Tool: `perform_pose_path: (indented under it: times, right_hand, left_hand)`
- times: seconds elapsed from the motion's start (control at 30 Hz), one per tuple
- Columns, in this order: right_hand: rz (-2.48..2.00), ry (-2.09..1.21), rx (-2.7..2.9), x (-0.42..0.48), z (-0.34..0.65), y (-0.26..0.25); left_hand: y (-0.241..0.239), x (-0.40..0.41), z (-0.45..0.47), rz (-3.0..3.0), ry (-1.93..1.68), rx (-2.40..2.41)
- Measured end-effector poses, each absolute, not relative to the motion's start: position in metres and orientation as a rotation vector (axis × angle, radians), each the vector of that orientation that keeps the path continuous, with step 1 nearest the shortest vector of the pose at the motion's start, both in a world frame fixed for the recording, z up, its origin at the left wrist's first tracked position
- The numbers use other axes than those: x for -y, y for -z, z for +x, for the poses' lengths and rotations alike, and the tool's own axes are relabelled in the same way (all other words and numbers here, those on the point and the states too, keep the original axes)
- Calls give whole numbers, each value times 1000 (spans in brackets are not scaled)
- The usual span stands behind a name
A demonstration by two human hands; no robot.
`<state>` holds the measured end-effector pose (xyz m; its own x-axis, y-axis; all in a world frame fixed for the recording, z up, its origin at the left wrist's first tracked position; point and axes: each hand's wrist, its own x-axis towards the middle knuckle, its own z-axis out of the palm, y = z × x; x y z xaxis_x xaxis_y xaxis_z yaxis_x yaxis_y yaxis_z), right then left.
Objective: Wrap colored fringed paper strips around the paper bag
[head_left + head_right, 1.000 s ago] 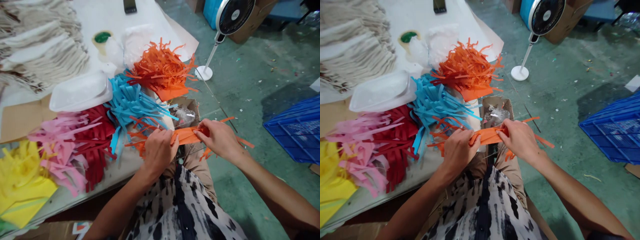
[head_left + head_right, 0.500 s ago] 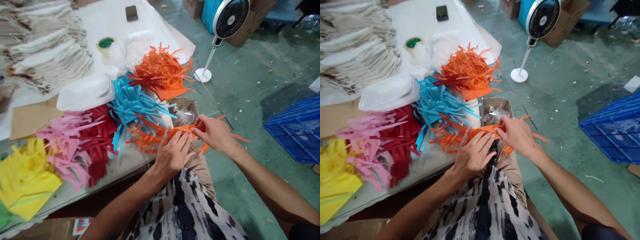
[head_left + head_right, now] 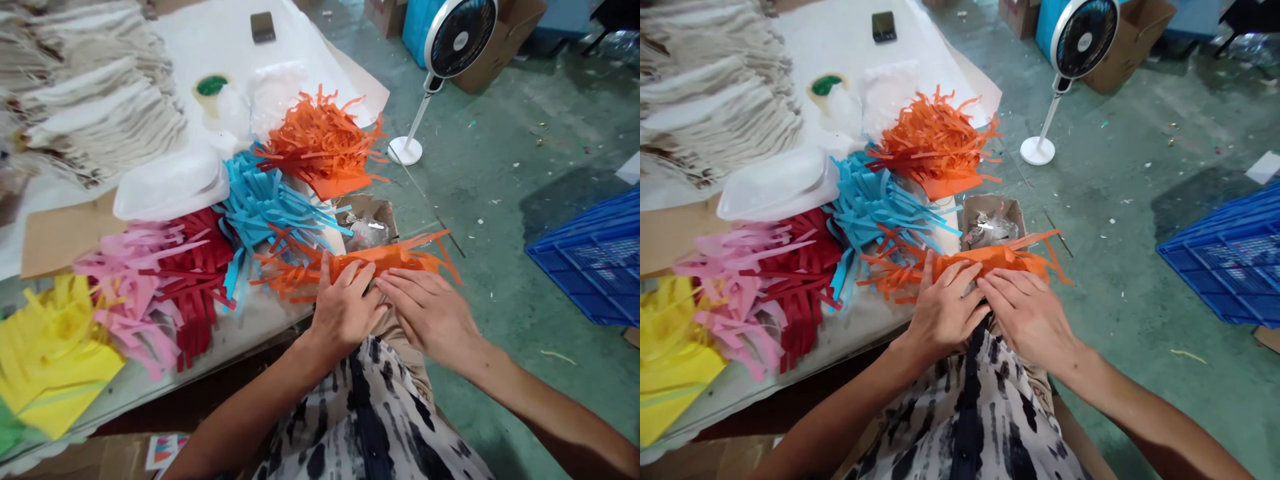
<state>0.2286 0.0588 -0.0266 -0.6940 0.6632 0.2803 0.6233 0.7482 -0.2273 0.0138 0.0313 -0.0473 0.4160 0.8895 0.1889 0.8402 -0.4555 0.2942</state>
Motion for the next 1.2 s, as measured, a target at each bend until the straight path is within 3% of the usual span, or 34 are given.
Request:
perform_pose_path:
  times: [0.2,0.47,0.6,0.7,0.97,1.1,1.2]
  right_hand:
    - [-1164,-4,2656,-79,263,51]
    - [-1291,280,2332,-99,290,15]
    - [-951,9,2526,-69,248,29]
    - [-994,-104,2565,-63,235,51]
    - [-958,-84,2570,-80,250,65]
    - [-957,-78,2600,-81,250,63]
    - [-983,-150,2636,-82,251,59]
  left_hand:
    - [41,-28,7,2455,-473,-1518]
    - [42,-28,8,2434,-507,-1533]
    - [41,-29,9,2427,-504,-1534]
    - [42,-30,7,2442,-512,-1499]
    - [33,-22,-63,2481,-609,-1579]
    - [18,-16,-77,2545,-906,-1789]
    - [20,-22,-45,2720,-845,-1412]
